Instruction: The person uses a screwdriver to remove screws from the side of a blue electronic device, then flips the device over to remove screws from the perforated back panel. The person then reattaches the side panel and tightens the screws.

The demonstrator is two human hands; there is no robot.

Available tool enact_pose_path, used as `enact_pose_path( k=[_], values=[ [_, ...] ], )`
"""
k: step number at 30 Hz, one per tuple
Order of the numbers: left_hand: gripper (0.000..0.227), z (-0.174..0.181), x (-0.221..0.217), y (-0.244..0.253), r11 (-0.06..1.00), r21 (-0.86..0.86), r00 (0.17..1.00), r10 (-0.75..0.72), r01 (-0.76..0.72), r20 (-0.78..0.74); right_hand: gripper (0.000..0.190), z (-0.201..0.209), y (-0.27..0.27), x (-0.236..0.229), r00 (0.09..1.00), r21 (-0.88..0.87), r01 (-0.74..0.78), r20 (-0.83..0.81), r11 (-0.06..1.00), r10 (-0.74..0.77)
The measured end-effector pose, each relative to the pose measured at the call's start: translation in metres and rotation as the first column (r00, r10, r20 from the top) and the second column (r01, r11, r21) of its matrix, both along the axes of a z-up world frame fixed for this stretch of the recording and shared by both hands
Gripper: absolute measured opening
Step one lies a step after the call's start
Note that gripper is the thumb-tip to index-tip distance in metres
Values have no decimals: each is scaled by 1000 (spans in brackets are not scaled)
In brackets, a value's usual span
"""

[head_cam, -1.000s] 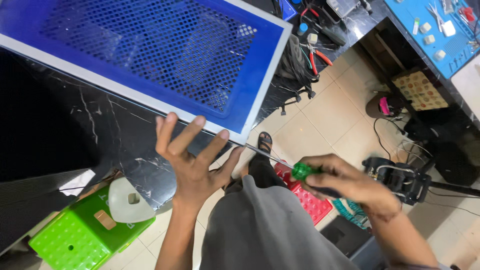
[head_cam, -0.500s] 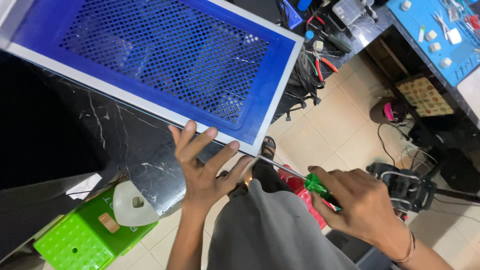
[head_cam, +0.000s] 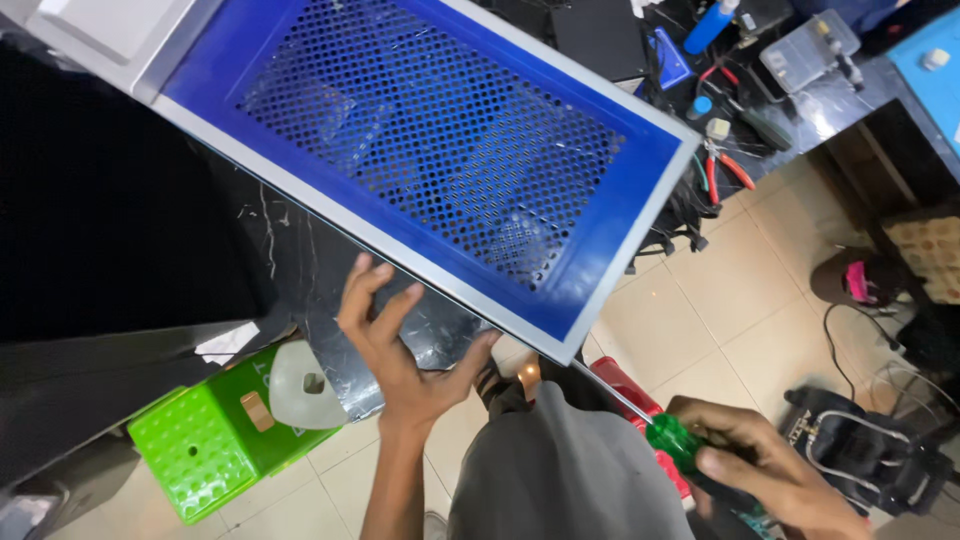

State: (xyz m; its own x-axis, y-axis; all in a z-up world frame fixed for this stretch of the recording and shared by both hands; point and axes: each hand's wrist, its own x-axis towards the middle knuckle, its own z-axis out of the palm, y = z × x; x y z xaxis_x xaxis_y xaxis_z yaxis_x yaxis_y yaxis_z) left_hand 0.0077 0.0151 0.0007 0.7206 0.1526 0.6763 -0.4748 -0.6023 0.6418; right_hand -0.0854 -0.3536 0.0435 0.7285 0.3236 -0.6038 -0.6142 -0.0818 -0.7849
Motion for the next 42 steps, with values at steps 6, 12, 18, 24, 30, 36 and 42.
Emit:
enact_pose_path(
  k=[6,12,18,24,30,36,42],
  values=[
    [54,15,9,29,968,248,999,-45,44,-1,35,-23,-10,-4,980,38,-34,197,999,26],
    [47,20,11,25,978,192,997,-78,78,-4,39,0,8,-6,838,-401,201,542,894,55],
    [47,12,11,21,987,130,995,-98,97,4,43,8,8,4,869,-605,-1,393,796,300],
    [55,-8,8,16,991,82,994,-105,105,3,41,11,-6,-1,982,-550,-170,-21,818,190],
    [60,-21,-3,-11,987,-162,1000,0,3,20,45,28,40,-9,821,-610,275,551,743,149],
    [25,-23,-50,-64,786,-609,829,-409,107,-381,51,16,20,-14,966,-644,42,222,763,135],
    [24,-25,-56,-73,507,-852,624,-626,-128,-467,39,16,21,-13,772,-434,98,601,895,207]
  ],
)
